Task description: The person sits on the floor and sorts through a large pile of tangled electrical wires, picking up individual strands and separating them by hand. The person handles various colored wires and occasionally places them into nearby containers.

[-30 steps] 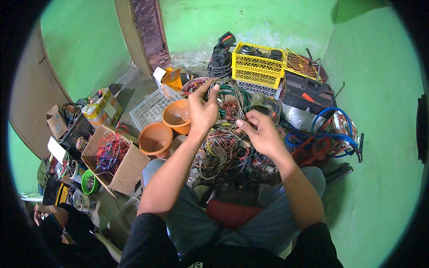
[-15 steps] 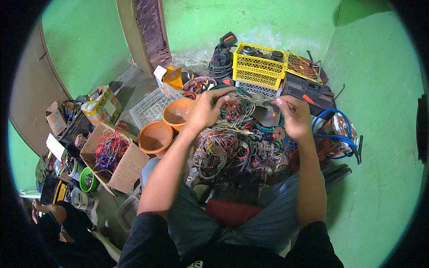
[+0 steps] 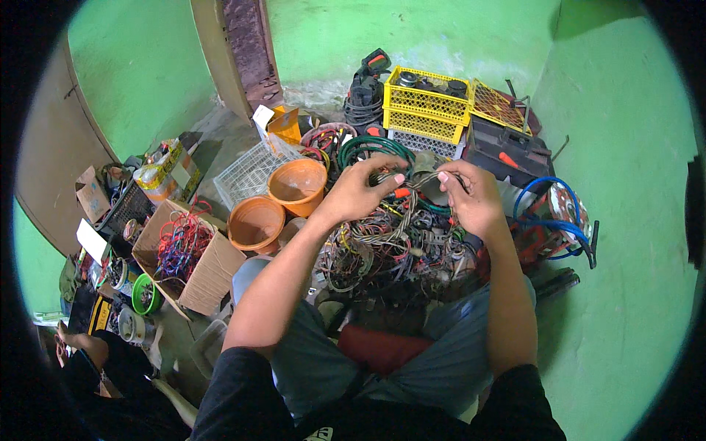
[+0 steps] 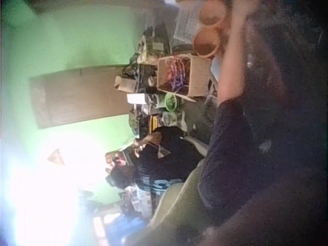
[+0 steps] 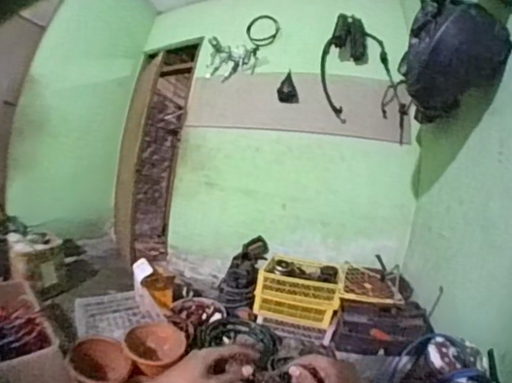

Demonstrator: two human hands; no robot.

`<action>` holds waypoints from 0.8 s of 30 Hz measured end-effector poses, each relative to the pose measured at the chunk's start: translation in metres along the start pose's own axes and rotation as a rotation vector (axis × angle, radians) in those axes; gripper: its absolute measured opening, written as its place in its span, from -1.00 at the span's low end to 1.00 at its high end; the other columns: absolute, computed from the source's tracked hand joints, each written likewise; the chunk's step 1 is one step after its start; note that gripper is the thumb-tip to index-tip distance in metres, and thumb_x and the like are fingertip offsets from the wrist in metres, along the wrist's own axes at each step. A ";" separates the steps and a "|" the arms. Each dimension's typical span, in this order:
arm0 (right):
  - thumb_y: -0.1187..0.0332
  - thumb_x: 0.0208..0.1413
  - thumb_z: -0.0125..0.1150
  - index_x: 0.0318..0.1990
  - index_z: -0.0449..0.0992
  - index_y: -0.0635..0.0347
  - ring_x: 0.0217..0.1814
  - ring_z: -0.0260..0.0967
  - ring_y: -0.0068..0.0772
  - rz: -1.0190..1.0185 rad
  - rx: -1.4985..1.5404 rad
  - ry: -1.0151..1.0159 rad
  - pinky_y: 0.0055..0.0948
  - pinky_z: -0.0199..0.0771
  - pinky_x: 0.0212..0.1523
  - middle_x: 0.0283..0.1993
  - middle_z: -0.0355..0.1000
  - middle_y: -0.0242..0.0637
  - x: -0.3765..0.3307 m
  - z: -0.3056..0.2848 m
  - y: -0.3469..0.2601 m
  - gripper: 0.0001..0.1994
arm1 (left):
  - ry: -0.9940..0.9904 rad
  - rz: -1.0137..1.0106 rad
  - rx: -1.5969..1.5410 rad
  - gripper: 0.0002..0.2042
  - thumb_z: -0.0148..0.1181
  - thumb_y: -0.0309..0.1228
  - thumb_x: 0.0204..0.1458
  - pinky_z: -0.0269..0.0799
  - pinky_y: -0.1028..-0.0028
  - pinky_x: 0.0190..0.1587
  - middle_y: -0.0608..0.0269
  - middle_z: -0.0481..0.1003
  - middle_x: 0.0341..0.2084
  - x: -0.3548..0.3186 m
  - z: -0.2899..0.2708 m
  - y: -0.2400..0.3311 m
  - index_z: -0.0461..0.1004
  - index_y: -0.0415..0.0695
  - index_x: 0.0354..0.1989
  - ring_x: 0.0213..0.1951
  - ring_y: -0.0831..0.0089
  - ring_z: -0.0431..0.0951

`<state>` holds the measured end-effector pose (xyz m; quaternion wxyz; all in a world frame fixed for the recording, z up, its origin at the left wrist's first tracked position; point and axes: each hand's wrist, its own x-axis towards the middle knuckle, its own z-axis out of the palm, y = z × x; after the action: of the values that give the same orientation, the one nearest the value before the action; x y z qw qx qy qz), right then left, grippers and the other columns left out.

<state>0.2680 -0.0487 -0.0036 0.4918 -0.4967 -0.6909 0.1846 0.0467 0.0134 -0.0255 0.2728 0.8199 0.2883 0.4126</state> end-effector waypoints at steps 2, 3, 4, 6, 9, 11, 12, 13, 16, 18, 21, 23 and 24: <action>0.40 0.13 0.20 -0.25 0.53 0.28 -0.47 0.42 -0.33 -0.037 -0.026 0.007 -0.41 0.38 -0.37 -0.48 0.47 -0.18 0.000 -0.001 0.002 -0.87 | -0.077 -0.113 0.081 -0.73 0.16 -0.38 0.14 0.37 0.35 0.06 0.15 0.56 -0.11 0.000 -0.005 0.002 0.49 -0.18 0.00 -0.04 0.38 0.52; 0.40 0.12 0.21 -0.25 0.53 0.27 -0.46 0.42 -0.31 -0.074 -0.047 0.005 -0.40 0.37 -0.37 -0.47 0.46 -0.18 -0.001 -0.002 0.003 -0.87 | -0.113 -0.172 0.122 -0.74 0.16 -0.38 0.14 0.36 0.35 0.06 0.13 0.56 -0.11 0.000 -0.008 0.006 0.51 -0.18 -0.02 -0.03 0.38 0.52; 0.41 0.11 0.22 -0.25 0.53 0.27 -0.45 0.42 -0.30 -0.111 -0.067 0.002 -0.40 0.37 -0.37 -0.46 0.46 -0.18 -0.001 -0.003 0.003 -0.88 | -0.114 -0.162 0.109 -0.74 0.17 -0.37 0.13 0.37 0.35 0.05 0.11 0.57 -0.12 0.000 -0.008 0.010 0.52 -0.18 -0.03 -0.04 0.37 0.53; 0.41 0.09 0.24 -0.26 0.54 0.25 -0.43 0.42 -0.26 -0.162 -0.100 0.007 -0.38 0.36 -0.37 -0.44 0.45 -0.17 -0.001 -0.005 0.003 -0.88 | -0.116 -0.139 0.085 -0.75 0.20 -0.36 0.12 0.38 0.35 0.03 0.07 0.58 -0.15 -0.002 -0.009 0.016 0.54 -0.18 -0.06 -0.06 0.35 0.55; 0.43 0.06 0.26 -0.26 0.55 0.23 -0.39 0.43 -0.21 -0.198 -0.173 0.019 -0.35 0.37 -0.36 -0.40 0.46 -0.17 -0.001 -0.007 -0.003 -0.88 | -0.124 -0.067 0.030 -0.73 0.23 -0.34 0.09 0.41 0.34 -0.02 0.06 0.60 -0.23 -0.004 -0.008 0.018 0.55 -0.19 -0.08 -0.13 0.33 0.58; 0.43 0.03 0.27 -0.27 0.56 0.22 -0.36 0.44 -0.19 -0.211 -0.266 0.015 -0.34 0.38 -0.34 -0.37 0.47 -0.17 0.001 -0.009 -0.008 -0.89 | -0.137 -0.034 0.091 -0.73 0.24 -0.34 0.08 0.42 0.34 -0.05 0.08 0.61 -0.29 -0.004 -0.009 0.020 0.55 -0.19 -0.08 -0.19 0.35 0.58; 0.43 0.02 0.28 -0.28 0.57 0.21 -0.34 0.45 -0.17 -0.229 -0.267 0.041 -0.33 0.39 -0.32 -0.36 0.47 -0.17 0.002 -0.009 -0.007 -0.89 | -0.145 -0.016 0.122 -0.73 0.25 -0.34 0.08 0.43 0.34 -0.06 0.09 0.61 -0.32 -0.004 -0.010 0.022 0.55 -0.19 -0.08 -0.22 0.36 0.58; 0.43 0.01 0.28 -0.29 0.57 0.21 -0.32 0.45 -0.16 -0.248 -0.268 0.066 -0.33 0.40 -0.31 -0.34 0.48 -0.17 0.003 -0.009 -0.004 -0.89 | -0.172 -0.056 0.102 -0.73 0.25 -0.34 0.08 0.43 0.36 -0.09 0.10 0.61 -0.34 -0.004 -0.010 0.026 0.54 -0.20 -0.09 -0.25 0.39 0.56; 0.44 -0.02 0.31 -0.33 0.59 0.19 -0.28 0.46 -0.15 -0.267 -0.225 0.151 -0.33 0.42 -0.25 -0.31 0.48 -0.19 0.005 -0.007 0.005 -0.91 | -0.224 -0.152 0.021 -0.75 0.23 -0.36 0.10 0.43 0.42 -0.15 0.14 0.59 -0.38 -0.002 -0.008 0.035 0.53 -0.24 -0.12 -0.33 0.50 0.51; 0.44 -0.04 0.33 -0.34 0.60 0.18 -0.26 0.47 -0.15 -0.282 -0.222 0.198 -0.33 0.43 -0.21 -0.31 0.49 -0.21 0.007 -0.006 0.009 -0.91 | -0.215 -0.194 -0.050 -0.77 0.21 -0.38 0.12 0.42 0.46 -0.21 0.17 0.58 -0.36 0.000 -0.008 0.037 0.52 -0.27 -0.14 -0.36 0.55 0.48; 0.45 -0.08 0.35 -0.34 0.62 0.18 -0.23 0.47 -0.14 -0.279 -0.264 0.221 -0.32 0.43 -0.17 -0.31 0.49 -0.21 0.009 0.001 0.014 -0.89 | -0.105 -0.071 -0.165 -0.81 0.17 -0.46 0.14 0.41 0.51 -0.24 0.20 0.54 -0.26 0.001 0.002 0.022 0.50 -0.30 -0.13 -0.34 0.58 0.45; 0.45 -0.09 0.37 -0.34 0.63 0.18 -0.22 0.47 -0.12 -0.209 -0.270 0.195 -0.30 0.42 -0.14 -0.32 0.49 -0.19 0.008 0.012 0.018 -0.88 | -0.024 -0.086 -0.251 -0.83 0.19 -0.46 0.12 0.39 0.46 -0.27 0.17 0.52 -0.41 0.001 0.009 0.022 0.51 -0.30 -0.18 -0.38 0.51 0.48; 0.47 -0.10 0.37 -0.34 0.64 0.23 -0.23 0.48 -0.18 -0.177 -0.219 0.186 -0.34 0.43 -0.17 -0.32 0.50 -0.17 0.007 0.018 0.026 -0.87 | 0.012 -0.093 -0.294 -0.83 0.19 -0.46 0.11 0.38 0.44 -0.28 0.15 0.51 -0.49 0.001 0.012 0.023 0.52 -0.30 -0.20 -0.40 0.47 0.49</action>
<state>0.2657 -0.0269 -0.0273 0.5109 -0.4995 -0.6994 0.0172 0.0630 -0.0037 -0.0153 0.4072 0.7543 0.2640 0.4422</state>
